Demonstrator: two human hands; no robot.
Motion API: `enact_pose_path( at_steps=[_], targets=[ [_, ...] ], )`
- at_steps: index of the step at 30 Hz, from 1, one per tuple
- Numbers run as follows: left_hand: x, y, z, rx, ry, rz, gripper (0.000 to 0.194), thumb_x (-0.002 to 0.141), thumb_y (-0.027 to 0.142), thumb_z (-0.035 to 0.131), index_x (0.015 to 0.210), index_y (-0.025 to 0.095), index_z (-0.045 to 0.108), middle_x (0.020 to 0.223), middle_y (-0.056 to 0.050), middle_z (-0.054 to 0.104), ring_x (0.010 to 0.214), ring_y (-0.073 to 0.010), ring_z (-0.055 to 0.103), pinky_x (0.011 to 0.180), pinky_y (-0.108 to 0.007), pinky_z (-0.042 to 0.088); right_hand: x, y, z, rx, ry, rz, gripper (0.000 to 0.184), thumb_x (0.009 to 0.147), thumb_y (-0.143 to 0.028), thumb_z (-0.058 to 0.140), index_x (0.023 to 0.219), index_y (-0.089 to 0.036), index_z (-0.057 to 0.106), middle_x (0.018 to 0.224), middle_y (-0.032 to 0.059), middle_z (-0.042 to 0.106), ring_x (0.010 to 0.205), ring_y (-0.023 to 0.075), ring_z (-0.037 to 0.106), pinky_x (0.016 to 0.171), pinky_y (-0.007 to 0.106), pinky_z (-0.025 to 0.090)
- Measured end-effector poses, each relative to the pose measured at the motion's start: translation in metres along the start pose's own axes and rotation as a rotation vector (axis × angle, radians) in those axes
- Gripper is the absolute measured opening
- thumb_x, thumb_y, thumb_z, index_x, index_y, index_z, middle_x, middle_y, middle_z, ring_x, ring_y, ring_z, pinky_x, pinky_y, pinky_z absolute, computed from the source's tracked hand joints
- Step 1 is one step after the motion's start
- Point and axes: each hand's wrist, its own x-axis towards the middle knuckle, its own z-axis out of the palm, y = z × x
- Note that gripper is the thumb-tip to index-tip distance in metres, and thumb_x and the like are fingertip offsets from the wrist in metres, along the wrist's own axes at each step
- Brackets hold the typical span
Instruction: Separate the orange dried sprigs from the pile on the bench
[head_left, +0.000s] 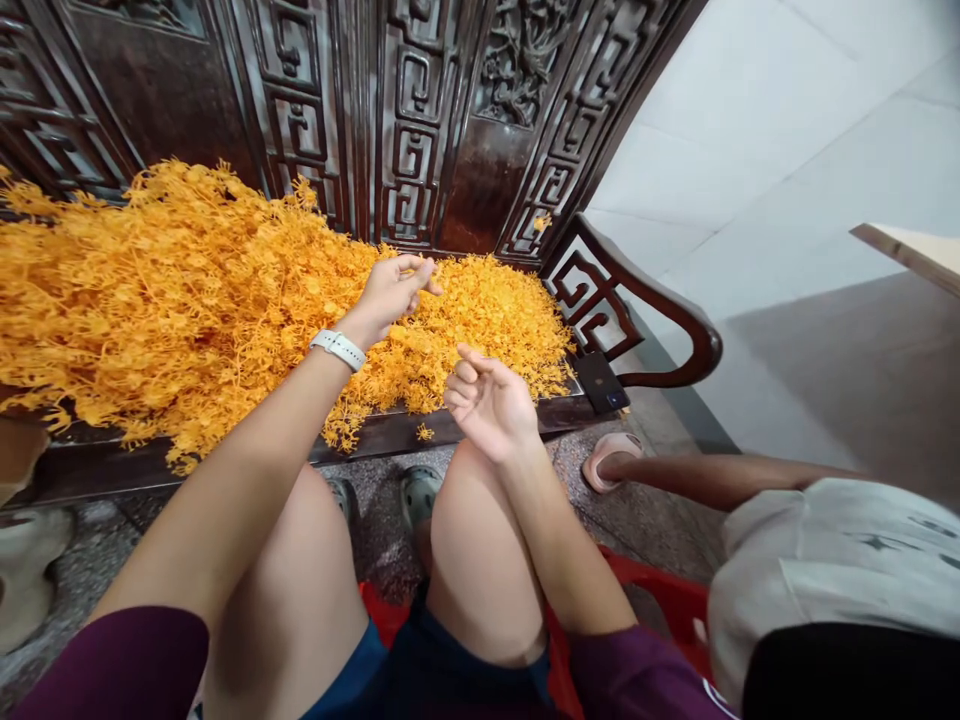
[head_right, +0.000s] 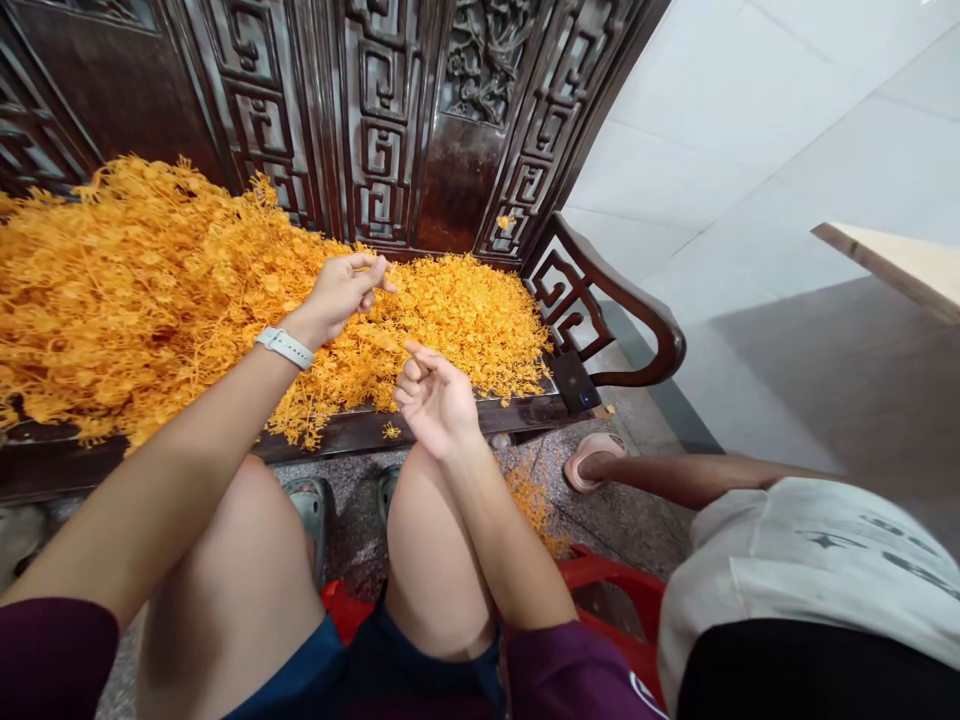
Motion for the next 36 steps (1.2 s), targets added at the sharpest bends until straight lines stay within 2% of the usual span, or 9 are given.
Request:
enact_pose_path(
  at_steps=[5, 11, 14, 16, 18, 24, 30, 33, 36],
  targets=[
    [-0.009, 0.020, 0.006, -0.111, -0.082, 0.010, 0.037, 0.101, 0.059, 0.063, 0.110, 0.023, 0.065, 0.078, -0.001, 0.070, 0.047, -0.0052, 0.038, 0.048, -0.026, 0.029, 0.002, 0.002, -0.001, -0.222, 0.059, -0.212, 0.026, 0.081, -0.025, 0.076, 0.106, -0.022, 0.067, 0.086, -0.0024, 0.054, 0.062, 0.0094, 0.040, 0.056, 0.025, 0.036],
    [-0.030, 0.053, 0.024, -0.321, -0.105, 0.028, 0.034, 0.109, 0.054, 0.052, 0.116, 0.024, 0.066, 0.087, 0.000, 0.069, 0.051, -0.0037, 0.041, 0.049, -0.023, 0.034, 0.017, 0.008, -0.019, -0.935, 0.197, -0.631, 0.057, 0.075, -0.035, 0.089, 0.127, -0.029, 0.068, 0.128, 0.0068, 0.057, 0.090, 0.0170, 0.055, 0.076, 0.033, 0.047],
    [-0.042, 0.064, 0.036, -0.406, -0.091, 0.014, 0.034, 0.115, 0.044, 0.039, 0.121, 0.022, 0.064, 0.093, 0.001, 0.068, 0.053, -0.0010, 0.043, 0.052, -0.019, 0.035, 0.019, 0.012, -0.021, -1.170, 0.108, -0.694, 0.044, 0.083, -0.042, 0.087, 0.122, -0.028, 0.072, 0.123, 0.0073, 0.061, 0.101, 0.0213, 0.055, 0.083, 0.036, 0.046],
    [-0.049, 0.071, 0.043, -0.423, -0.086, 0.016, 0.039, 0.116, 0.043, 0.033, 0.126, 0.021, 0.063, 0.095, 0.000, 0.068, 0.058, -0.0008, 0.049, 0.055, -0.017, 0.038, 0.020, 0.014, -0.019, -1.138, 0.048, -0.709, 0.021, 0.094, -0.044, 0.076, 0.103, -0.026, 0.073, 0.101, 0.0041, 0.063, 0.090, 0.0191, 0.054, 0.078, 0.034, 0.044],
    [-0.055, 0.076, 0.046, -0.419, -0.116, 0.042, 0.044, 0.116, 0.047, 0.031, 0.131, 0.021, 0.062, 0.099, -0.002, 0.069, 0.068, -0.0031, 0.060, 0.062, -0.018, 0.044, 0.020, 0.013, -0.016, -1.004, 0.044, -0.727, 0.023, 0.099, -0.044, 0.071, 0.088, -0.024, 0.067, 0.084, 0.0009, 0.056, 0.077, 0.0165, 0.048, 0.071, 0.032, 0.040],
    [-0.059, 0.069, 0.040, -0.137, -0.265, 0.099, 0.045, 0.106, 0.057, 0.056, 0.131, 0.021, 0.067, 0.120, -0.008, 0.072, 0.111, -0.0181, 0.072, 0.084, -0.025, 0.054, 0.024, 0.007, -0.019, -0.609, 0.155, -0.790, 0.026, 0.090, -0.039, 0.079, 0.086, -0.025, 0.057, 0.084, -0.0003, 0.055, 0.072, 0.0138, 0.050, 0.067, 0.029, 0.043],
    [-0.061, 0.048, 0.043, 0.190, -0.519, 0.140, 0.038, 0.092, 0.050, 0.078, 0.106, 0.015, 0.076, 0.107, -0.010, 0.076, 0.098, -0.0172, 0.069, 0.083, -0.029, 0.052, 0.028, -0.001, -0.029, -0.519, 0.298, -0.782, 0.038, 0.089, -0.052, 0.078, 0.087, -0.026, 0.050, 0.083, -0.0022, 0.052, 0.063, 0.0103, 0.046, 0.057, 0.025, 0.039],
    [-0.062, 0.046, 0.046, 0.290, -0.545, 0.192, 0.028, 0.082, 0.036, 0.088, 0.095, 0.014, 0.075, 0.095, -0.008, 0.075, 0.087, -0.0156, 0.065, 0.078, -0.030, 0.049, 0.029, -0.002, -0.033, -0.503, 0.336, -0.844, 0.040, 0.087, -0.048, 0.083, 0.088, -0.025, 0.051, 0.083, -0.0028, 0.053, 0.068, 0.0101, 0.052, 0.061, 0.024, 0.044],
    [-0.060, 0.046, 0.046, 0.316, -0.580, 0.191, 0.017, 0.084, 0.024, 0.084, 0.081, 0.013, 0.071, 0.081, -0.004, 0.071, 0.075, -0.0129, 0.060, 0.072, -0.030, 0.045, 0.030, -0.002, -0.033, -0.461, 0.312, -0.850, 0.037, 0.085, -0.043, 0.085, 0.093, -0.025, 0.054, 0.085, -0.0027, 0.056, 0.071, 0.0100, 0.056, 0.064, 0.024, 0.046]
  ],
)
